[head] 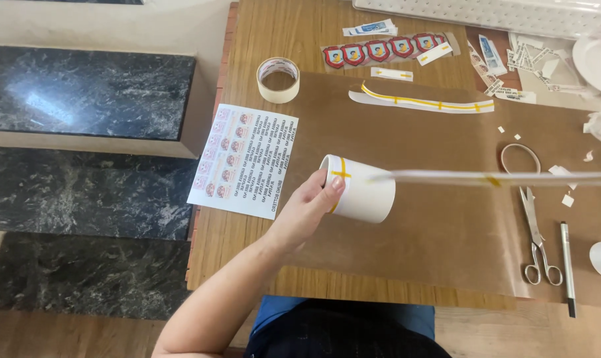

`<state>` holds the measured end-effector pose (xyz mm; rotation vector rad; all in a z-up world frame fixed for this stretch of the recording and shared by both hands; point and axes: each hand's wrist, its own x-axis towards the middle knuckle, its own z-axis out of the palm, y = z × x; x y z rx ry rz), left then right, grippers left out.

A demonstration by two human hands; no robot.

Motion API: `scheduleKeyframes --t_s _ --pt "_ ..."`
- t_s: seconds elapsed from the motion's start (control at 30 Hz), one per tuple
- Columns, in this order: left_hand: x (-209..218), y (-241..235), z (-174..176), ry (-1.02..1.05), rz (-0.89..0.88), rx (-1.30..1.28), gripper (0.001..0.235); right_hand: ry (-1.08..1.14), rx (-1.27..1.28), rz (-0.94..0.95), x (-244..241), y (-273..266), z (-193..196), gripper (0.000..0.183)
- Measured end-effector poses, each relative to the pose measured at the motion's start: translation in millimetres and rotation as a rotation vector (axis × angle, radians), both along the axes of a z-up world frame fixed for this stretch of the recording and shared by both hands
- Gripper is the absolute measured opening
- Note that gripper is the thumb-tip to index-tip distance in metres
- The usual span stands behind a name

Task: Apply yellow adhesive strips to a white ceramic mug

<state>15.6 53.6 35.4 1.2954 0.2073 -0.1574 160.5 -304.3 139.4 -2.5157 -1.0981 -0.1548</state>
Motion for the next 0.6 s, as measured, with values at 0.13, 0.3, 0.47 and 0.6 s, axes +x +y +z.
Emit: scheduleKeyframes --t_s 0.13,0.3,0.47,0.6 --pt "0 -3 -18 -0.057 -0.005 -0.114 0.069 -0.06 -0.115 0.173 -8 13 20 0.011" --pt "-7 -6 -8 -0.053 -0.015 -0.106 0.065 -0.006 -0.149 0.338 -30 59 36 0.009" --pt "-12 -7 -1 -0.043 -0.02 -0.172 0.067 0.216 -0.294 0.223 -27 94 16 0.007" --pt "-12 -8 -7 -0.071 -0.025 -0.226 0.055 0.337 -0.491 0.07 -24 124 22 0.01"
